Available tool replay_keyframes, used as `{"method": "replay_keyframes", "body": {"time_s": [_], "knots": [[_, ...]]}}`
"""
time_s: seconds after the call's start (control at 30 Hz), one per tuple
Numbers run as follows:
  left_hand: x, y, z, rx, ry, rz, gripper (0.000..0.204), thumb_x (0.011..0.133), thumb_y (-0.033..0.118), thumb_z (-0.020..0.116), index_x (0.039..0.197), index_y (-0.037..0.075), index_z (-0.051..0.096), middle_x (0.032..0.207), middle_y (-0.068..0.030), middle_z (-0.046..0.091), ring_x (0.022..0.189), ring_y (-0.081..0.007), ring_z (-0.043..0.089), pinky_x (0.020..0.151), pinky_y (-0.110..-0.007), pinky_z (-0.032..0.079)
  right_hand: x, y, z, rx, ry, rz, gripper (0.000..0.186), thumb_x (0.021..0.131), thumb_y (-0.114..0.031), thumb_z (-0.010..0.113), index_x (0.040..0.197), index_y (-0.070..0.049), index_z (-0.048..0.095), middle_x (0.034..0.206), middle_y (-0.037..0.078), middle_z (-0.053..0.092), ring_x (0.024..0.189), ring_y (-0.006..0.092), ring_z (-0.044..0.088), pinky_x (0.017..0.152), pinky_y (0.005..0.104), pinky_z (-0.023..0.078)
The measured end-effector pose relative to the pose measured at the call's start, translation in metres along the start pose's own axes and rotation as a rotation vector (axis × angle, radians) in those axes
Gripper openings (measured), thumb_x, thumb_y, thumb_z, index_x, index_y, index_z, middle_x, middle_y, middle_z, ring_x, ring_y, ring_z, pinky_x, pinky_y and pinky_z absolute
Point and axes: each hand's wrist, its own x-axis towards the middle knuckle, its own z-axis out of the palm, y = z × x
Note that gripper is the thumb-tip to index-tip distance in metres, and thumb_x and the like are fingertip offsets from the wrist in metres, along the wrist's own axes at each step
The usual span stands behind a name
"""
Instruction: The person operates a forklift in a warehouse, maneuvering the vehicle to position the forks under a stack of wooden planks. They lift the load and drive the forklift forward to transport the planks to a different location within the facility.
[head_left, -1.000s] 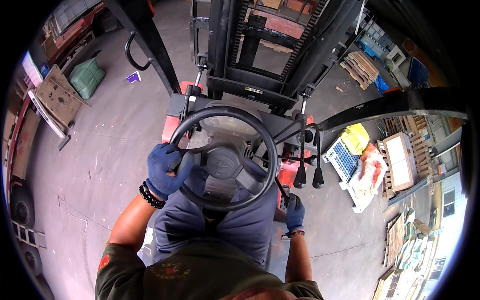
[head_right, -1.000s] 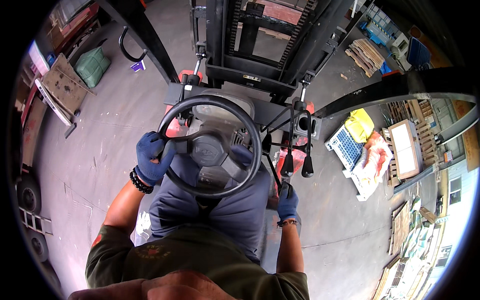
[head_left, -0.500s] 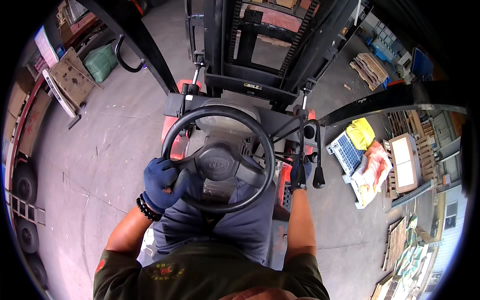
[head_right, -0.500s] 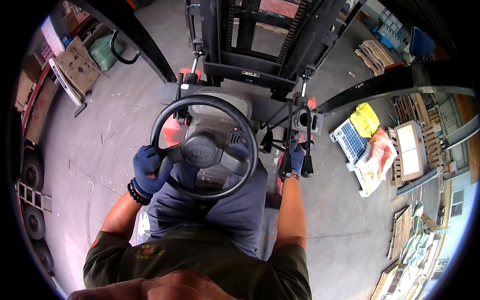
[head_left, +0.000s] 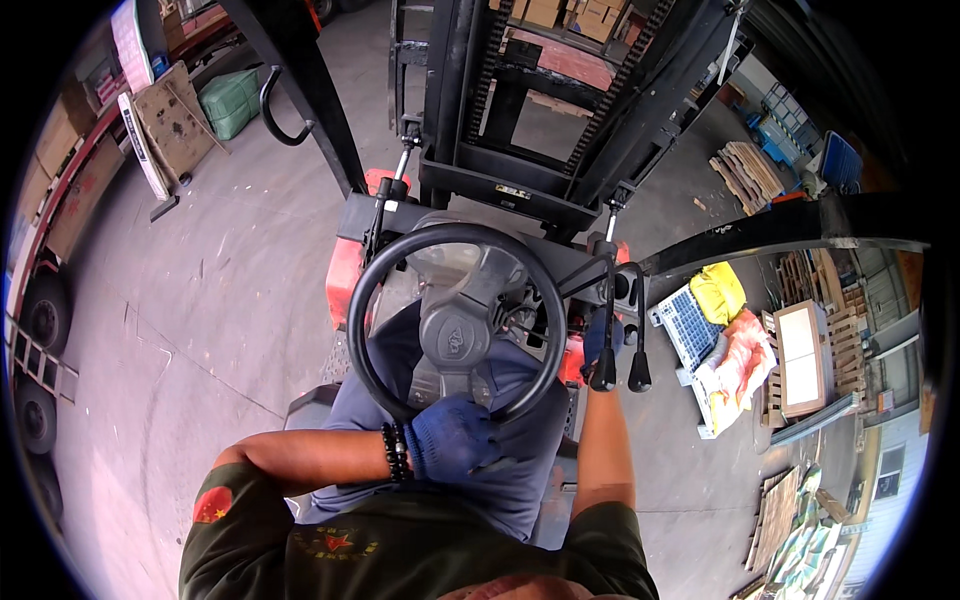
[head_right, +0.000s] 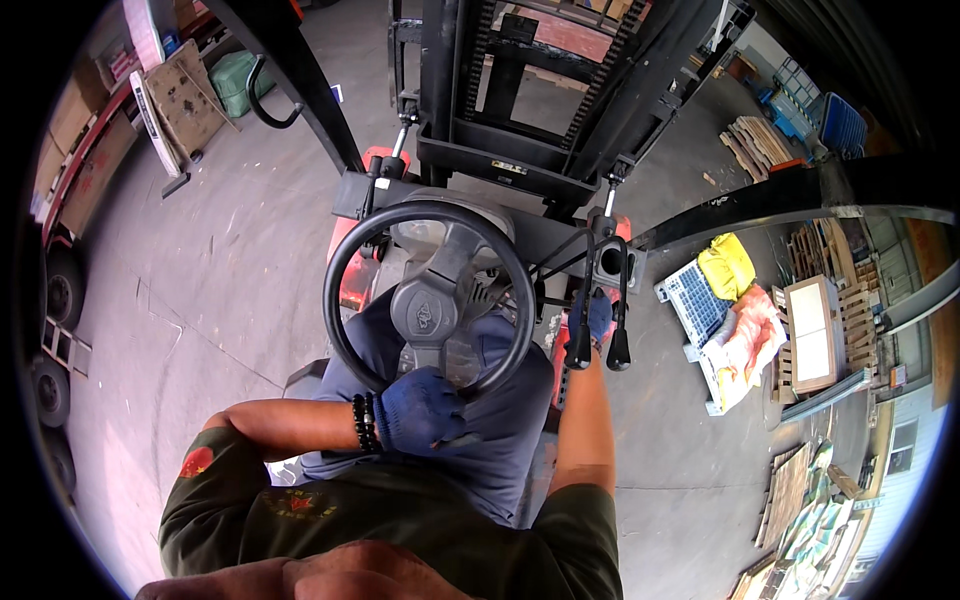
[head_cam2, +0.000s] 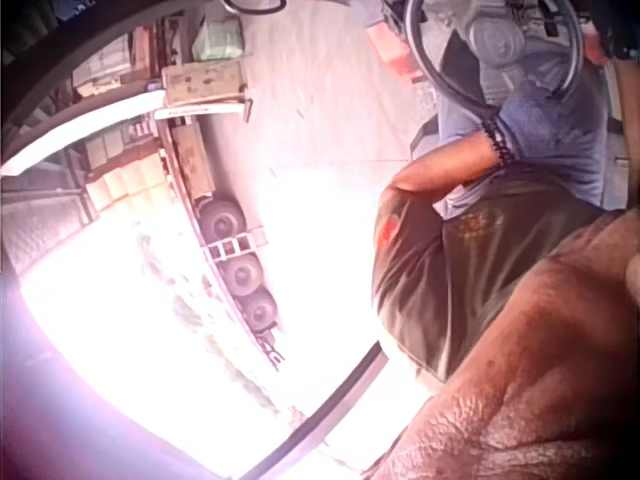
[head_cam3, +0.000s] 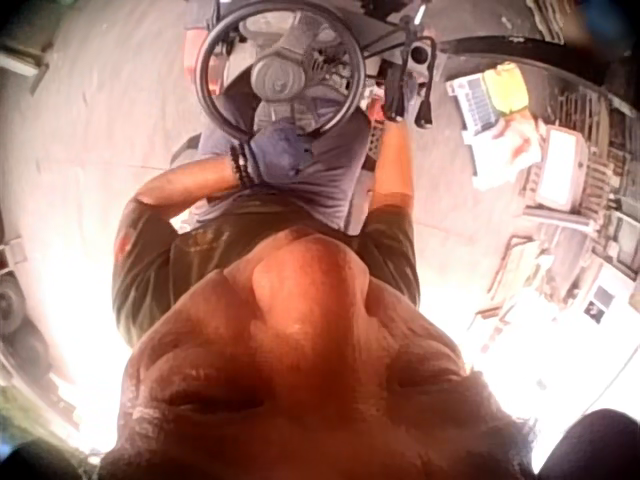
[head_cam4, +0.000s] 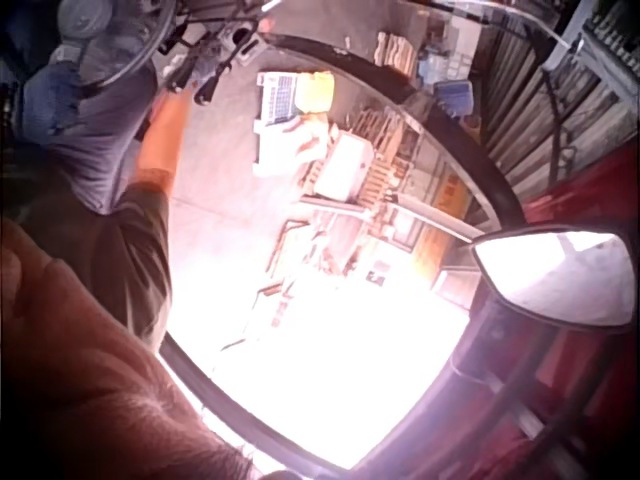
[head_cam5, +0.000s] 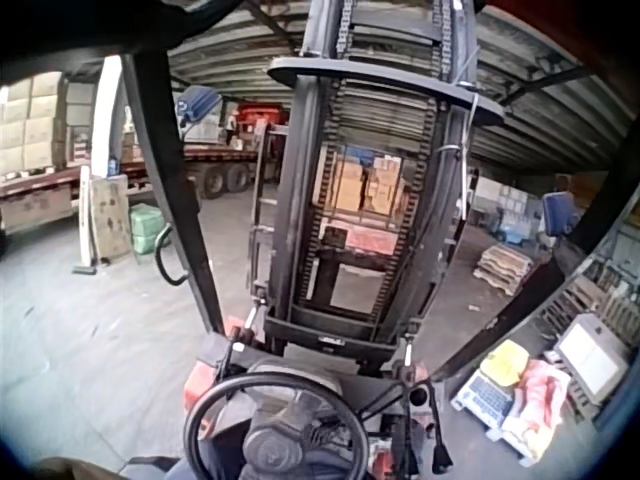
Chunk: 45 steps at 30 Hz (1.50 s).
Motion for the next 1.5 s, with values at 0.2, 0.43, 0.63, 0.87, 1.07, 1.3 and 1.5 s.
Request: {"method": "replay_keyframes", "body": {"time_s": [0.2,0.43,0.63,0.87,1.07,1.3,1.5], "knots": [[0.122,-0.016,0.039,-0.027,0.179,0.056,0.032,0.095,0.036,0.079,0.072,0.015,0.073,0.075,-0.007,0.068,0.071,-0.0336,0.069,0.064,-0.049,0.052,0.015,-0.009,-0.015,-0.068,0.014,-0.073,0.034,0.109,-0.035,0.064,0.114,-0.005,0.079,0.102,0.019,0.081,0.099,0.0398,0.076,0.085,0.0486,0.057],[0.175,-0.086,-0.069,0.116,0.413,-0.188,0.04,0.099,0.034,0.08,0.07,0.008,0.072,0.066,-0.0129,0.065,0.066,-0.038,0.068,0.061,-0.048,0.054,0.003,-0.003,-0.032,-0.124,0.018,-0.093,0.033,0.108,-0.033,0.066,0.117,-0.004,0.079,0.107,0.02,0.08,0.104,0.0411,0.075,0.091,0.0483,0.057],[0.06,-0.11,-0.127,0.059,0.597,-0.477,0.033,0.097,0.024,0.083,0.074,0.002,0.071,0.067,-0.0174,0.061,0.062,-0.0377,0.063,0.06,-0.048,0.047,0.002,-0.007,-0.033,-0.165,0.044,-0.119,0.033,0.107,-0.032,0.067,0.119,-0.004,0.078,0.111,0.02,0.08,0.108,0.0421,0.075,0.095,0.048,0.057],[-0.066,-0.018,-0.071,0.209,0.382,-0.387,0.031,0.084,0.011,0.084,0.066,0.013,0.059,0.067,-0.0087,0.053,0.059,-0.0314,0.055,0.059,-0.045,0.039,0.011,-0.031,-0.042,-0.44,0.061,-0.263,0.033,0.106,-0.03,0.068,0.122,-0.003,0.078,0.116,0.021,0.079,0.113,0.0434,0.074,0.101,0.0477,0.058],[-0.011,0.012,-0.008,0.122,0.198,-0.234,0.03,0.086,0.027,0.089,0.067,0.016,0.068,0.069,-0.0012,0.06,0.063,-0.0256,0.059,0.061,-0.044,0.043,-0.055,-0.038,-0.078,-0.057,0.102,-0.57,0.026,0.101,-0.018,0.071,0.122,-0.004,0.08,0.117,0.02,0.081,0.104,0.04,0.077,0.094,0.0461,0.06],[0.012,-0.02,0.002,0.124,0.24,-0.22,0.031,0.089,0.031,0.087,0.067,0.017,0.068,0.07,-0.0015,0.061,0.065,-0.026,0.061,0.063,-0.043,0.044,-0.145,-0.128,-0.165,0.003,0.043,-1.07,0.032,0.087,-0.009,0.072,0.117,-0.008,0.082,0.118,0.01,0.081,0.107,0.0356,0.076,0.094,0.0493,0.06],[0.039,-0.064,0.013,0.131,0.26,-0.212,0.027,0.088,0.031,0.085,0.07,0.017,0.07,0.072,-0.0018,0.063,0.067,-0.028,0.063,0.066,-0.044,0.045,-0.019,-0.169,-0.106,-0.083,0.229,-1.019,0.035,0.09,-0.011,0.072,0.123,-0.005,0.079,0.12,0.013,0.081,0.107,0.0348,0.077,0.092,0.0481,0.061]]}}
